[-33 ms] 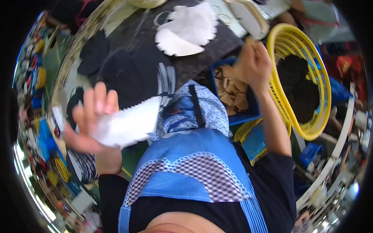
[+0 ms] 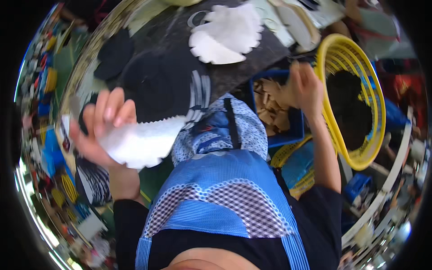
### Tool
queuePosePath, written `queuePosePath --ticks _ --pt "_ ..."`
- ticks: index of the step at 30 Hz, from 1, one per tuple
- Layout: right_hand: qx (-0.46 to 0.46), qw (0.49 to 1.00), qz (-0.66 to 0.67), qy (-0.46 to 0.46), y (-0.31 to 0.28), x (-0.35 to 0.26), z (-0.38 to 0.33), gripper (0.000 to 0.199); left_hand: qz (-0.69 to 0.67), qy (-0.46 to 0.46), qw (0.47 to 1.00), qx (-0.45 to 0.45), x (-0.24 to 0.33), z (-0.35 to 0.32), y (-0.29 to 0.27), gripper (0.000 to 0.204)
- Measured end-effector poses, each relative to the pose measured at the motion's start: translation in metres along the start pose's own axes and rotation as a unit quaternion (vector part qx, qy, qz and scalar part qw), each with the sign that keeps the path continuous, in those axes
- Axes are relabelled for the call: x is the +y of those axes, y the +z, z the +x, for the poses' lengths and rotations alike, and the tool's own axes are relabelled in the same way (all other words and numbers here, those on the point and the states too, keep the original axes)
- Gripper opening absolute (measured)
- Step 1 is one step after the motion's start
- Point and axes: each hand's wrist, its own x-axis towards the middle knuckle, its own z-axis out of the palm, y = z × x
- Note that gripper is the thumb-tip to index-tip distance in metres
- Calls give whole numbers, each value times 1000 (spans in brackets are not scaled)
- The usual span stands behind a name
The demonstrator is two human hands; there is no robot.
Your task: The person peels the backing off padded inserts and adheres them onto shoe upper components by hand. They then apply glue using a brush and fold and press the material edges together.
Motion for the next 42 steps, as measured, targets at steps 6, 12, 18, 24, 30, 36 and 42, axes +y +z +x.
queuePosePath --ticks 6,12,18,24,30,36,42 --pt "-371 818 437 -54 10 -124 -59 47 355 -124 925 -45 0 -18 -10 56" --pt "-575 770 270 -49 39 -145 -68 17 592 -267 760 2 22 -58 8 60" --pt "-378 879 248 -151 79 -172 2 31 568 -122 802 142 32 -37 -34 56" --pt "-349 901 132 -223 95 -167 4 37 635 -141 749 127 27 -35 -74 29" --pt "-160 883 -126 -424 83 -177 1 31 863 -99 495 22 38 -34 -62 24" --pt "-323 809 29 -490 77 -179 -25 39 824 -85 559 25 57 31 -96 23" --pt "-117 958 78 -250 56 -125 34 26 948 50 307 -65 127 53 -222 41"
